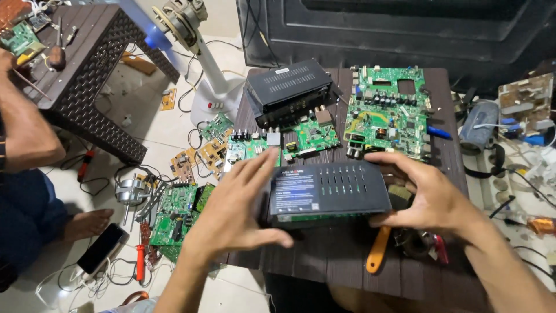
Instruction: The person assembles a small black electronic device by inserting a green circuit board into its casing. They use a screwdriver to secure the board and then attach the top cover to complete the assembly.
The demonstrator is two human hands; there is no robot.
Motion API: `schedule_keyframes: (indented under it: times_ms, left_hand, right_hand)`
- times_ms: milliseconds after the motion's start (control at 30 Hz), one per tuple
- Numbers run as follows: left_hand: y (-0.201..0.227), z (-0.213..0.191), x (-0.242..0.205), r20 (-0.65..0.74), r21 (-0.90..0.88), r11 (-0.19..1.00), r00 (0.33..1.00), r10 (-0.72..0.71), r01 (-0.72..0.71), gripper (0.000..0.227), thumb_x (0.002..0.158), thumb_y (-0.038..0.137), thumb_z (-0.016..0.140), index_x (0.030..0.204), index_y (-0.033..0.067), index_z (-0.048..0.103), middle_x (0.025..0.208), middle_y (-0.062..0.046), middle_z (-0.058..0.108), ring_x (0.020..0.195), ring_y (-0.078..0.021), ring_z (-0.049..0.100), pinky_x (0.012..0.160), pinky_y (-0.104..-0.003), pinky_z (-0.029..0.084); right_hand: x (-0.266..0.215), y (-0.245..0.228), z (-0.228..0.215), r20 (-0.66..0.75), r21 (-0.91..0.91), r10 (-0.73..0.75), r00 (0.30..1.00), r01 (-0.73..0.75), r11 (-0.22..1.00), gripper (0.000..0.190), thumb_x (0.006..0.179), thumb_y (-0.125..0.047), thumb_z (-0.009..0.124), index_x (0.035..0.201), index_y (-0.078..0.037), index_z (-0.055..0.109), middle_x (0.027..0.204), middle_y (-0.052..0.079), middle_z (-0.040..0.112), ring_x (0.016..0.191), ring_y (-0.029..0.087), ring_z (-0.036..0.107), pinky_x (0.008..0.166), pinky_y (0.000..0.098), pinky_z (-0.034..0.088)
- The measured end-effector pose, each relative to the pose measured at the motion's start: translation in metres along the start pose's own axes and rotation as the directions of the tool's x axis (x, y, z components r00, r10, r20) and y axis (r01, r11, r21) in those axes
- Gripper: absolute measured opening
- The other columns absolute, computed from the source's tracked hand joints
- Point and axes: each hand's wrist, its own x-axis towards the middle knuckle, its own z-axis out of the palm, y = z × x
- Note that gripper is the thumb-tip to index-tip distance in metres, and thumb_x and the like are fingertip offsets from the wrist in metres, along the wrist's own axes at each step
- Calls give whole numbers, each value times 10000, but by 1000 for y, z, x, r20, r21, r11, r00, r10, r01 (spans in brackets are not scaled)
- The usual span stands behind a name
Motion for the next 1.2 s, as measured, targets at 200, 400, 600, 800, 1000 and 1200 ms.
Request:
schedule_keyframes:
  times_ms: [200, 400, 600, 800, 1000, 1200]
  left_hand:
    - [-23, 20, -24, 34, -621, 773, 989, -141, 131, 1080, 702, 476, 851, 1552, 61, 328, 1562, -208, 479, 1403, -349, 529, 1174, -490, 437]
    - [-30, 32, -29, -83, -688, 723, 983, -164, 63, 896, 743, 392, 863, 1482, 65, 474, 1491, -181, 571, 1363, -310, 581, 1109, -446, 545]
    - [-26, 32, -29, -152, -703, 712, 979, -136, -10, 864, 797, 392, 833, 1486, 35, 452, 1455, -211, 558, 1330, -324, 590, 1120, -454, 564]
    - [-21, 27, -30, -107, -759, 651, 981, -160, 23, 854, 826, 341, 803, 1521, 43, 407, 1401, -191, 505, 1347, -333, 552, 1147, -507, 556]
    - [-22, 27, -28, -48, -822, 568, 986, -161, 52, 784, 830, 305, 780, 1501, 74, 446, 1373, -147, 423, 1378, -320, 489, 1179, -587, 500]
    - [-24, 25, -28, -29, -824, 564, 990, -141, 56, 776, 812, 283, 787, 1470, 49, 449, 1458, -186, 450, 1415, -352, 485, 1175, -586, 496]
  right_hand:
    - [-2, 12, 11, -12, 114, -64, 998, 65, 991, 1089, 516, -98, 1001, 1462, -65, 462, 1412, 165, 651, 1317, 270, 657, 1174, 424, 482]
    - [1, 20, 14, -21, 35, -84, 996, 84, 996, 1107, 518, -152, 999, 1473, -105, 444, 1405, 155, 655, 1324, 286, 652, 1177, 477, 477]
    - [4, 5, 14, -23, -25, -15, 1000, 14, 1000, 1120, 511, -136, 1002, 1491, -166, 460, 1464, 100, 619, 1317, 257, 637, 1179, 455, 442]
    - [9, 8, 11, 12, -37, -34, 999, 34, 999, 1118, 516, -92, 998, 1499, -138, 468, 1425, 108, 656, 1275, 235, 668, 1181, 409, 454]
    - [10, 7, 10, 52, 59, -63, 997, 60, 996, 1119, 515, -36, 981, 1491, -50, 435, 1458, 181, 611, 1324, 286, 644, 1183, 440, 459]
    - [9, 23, 12, 94, 117, -31, 995, 20, 993, 1166, 537, -18, 961, 1528, -44, 348, 1537, 212, 480, 1428, 351, 528, 1204, 537, 399]
